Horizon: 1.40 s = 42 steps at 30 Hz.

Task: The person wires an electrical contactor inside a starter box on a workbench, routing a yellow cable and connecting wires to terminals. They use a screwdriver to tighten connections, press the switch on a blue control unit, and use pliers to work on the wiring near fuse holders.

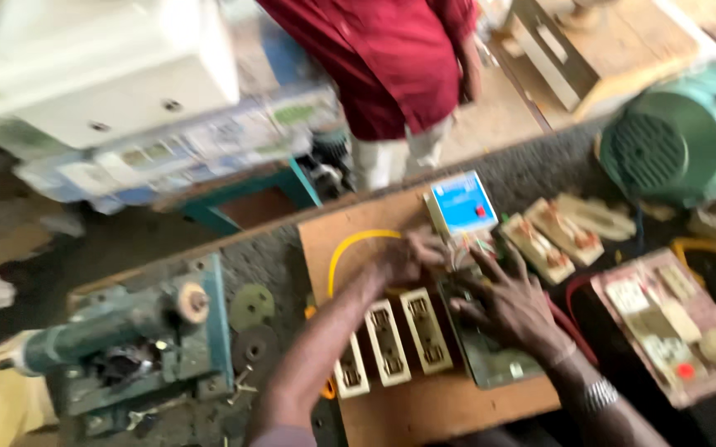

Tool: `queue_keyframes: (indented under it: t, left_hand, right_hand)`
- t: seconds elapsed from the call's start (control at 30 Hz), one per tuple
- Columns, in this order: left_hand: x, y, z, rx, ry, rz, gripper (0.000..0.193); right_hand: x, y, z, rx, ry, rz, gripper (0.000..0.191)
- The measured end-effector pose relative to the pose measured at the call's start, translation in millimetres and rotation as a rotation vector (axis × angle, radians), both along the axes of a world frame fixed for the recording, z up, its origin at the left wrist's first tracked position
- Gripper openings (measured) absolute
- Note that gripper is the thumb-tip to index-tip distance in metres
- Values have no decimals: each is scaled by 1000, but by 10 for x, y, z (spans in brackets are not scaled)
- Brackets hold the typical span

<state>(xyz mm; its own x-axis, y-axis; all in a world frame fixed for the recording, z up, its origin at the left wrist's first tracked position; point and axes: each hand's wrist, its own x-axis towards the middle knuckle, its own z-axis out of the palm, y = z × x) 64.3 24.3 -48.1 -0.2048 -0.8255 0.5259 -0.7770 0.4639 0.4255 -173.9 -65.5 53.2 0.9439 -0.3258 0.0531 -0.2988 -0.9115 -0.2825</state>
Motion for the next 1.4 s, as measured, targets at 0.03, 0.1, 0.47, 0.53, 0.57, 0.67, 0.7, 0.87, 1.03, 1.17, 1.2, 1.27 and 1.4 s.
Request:
queue_keyframes:
  t: [0.03, 0.1, 0.47, 0.53, 0.57, 0.67, 0.7, 0.87, 1.03, 1.17, 1.2, 1.27, 1.4]
  left_hand:
    - [29, -30, -7, 36, -2, -76, 37]
    - [70, -61, -12, 75, -38, -140, 34]
    - [77, -109, 28, 25, -61, -191, 38]
    - [82, -128, 40, 26, -41, -223, 39]
    - [70, -120, 56, 13, -85, -199, 41]
    - [28, -70, 185, 19, -227, -155, 36]
    - [23, -54, 255, 51, -277, -158, 26]
    - [-37, -19, 571, 152, -323, -151, 10]
    - [-77, -39, 503, 215, 75, -81, 30]
    - [-108, -74, 177, 277, 181, -76, 25]
    - [-89, -86, 93, 246, 216, -96, 32]
    - [-93, -110, -45, 229, 266, -128, 37]
    - [-84, -51, -81, 253, 237, -24, 29]
  right_hand:
    - [-38, 12, -16, -28, -63, 31, 48]
    - [-77, 28, -43, 25, 70, -20, 48]
    - [-75, 75, 1, 126, -17, -10, 45]
    - [-76, 78, 22, 145, -9, -5, 45]
    - [-80, 79, 28, 137, 2, 5, 46]
    - [-78, 75, 34, 125, 29, 37, 50]
    - [-73, 66, 37, 130, 40, 47, 51]
    - [-41, -9, 82, 230, -29, 103, 52]
    - [-58, -77, 80, 329, -3, 146, 53]
    - [-119, -105, -55, 289, -45, 152, 52]
    - [-135, -123, -95, 280, -38, 153, 52]
    - [-176, -166, -171, 246, -15, 148, 52]
    - [-155, -258, -316, 188, -30, 170, 50]
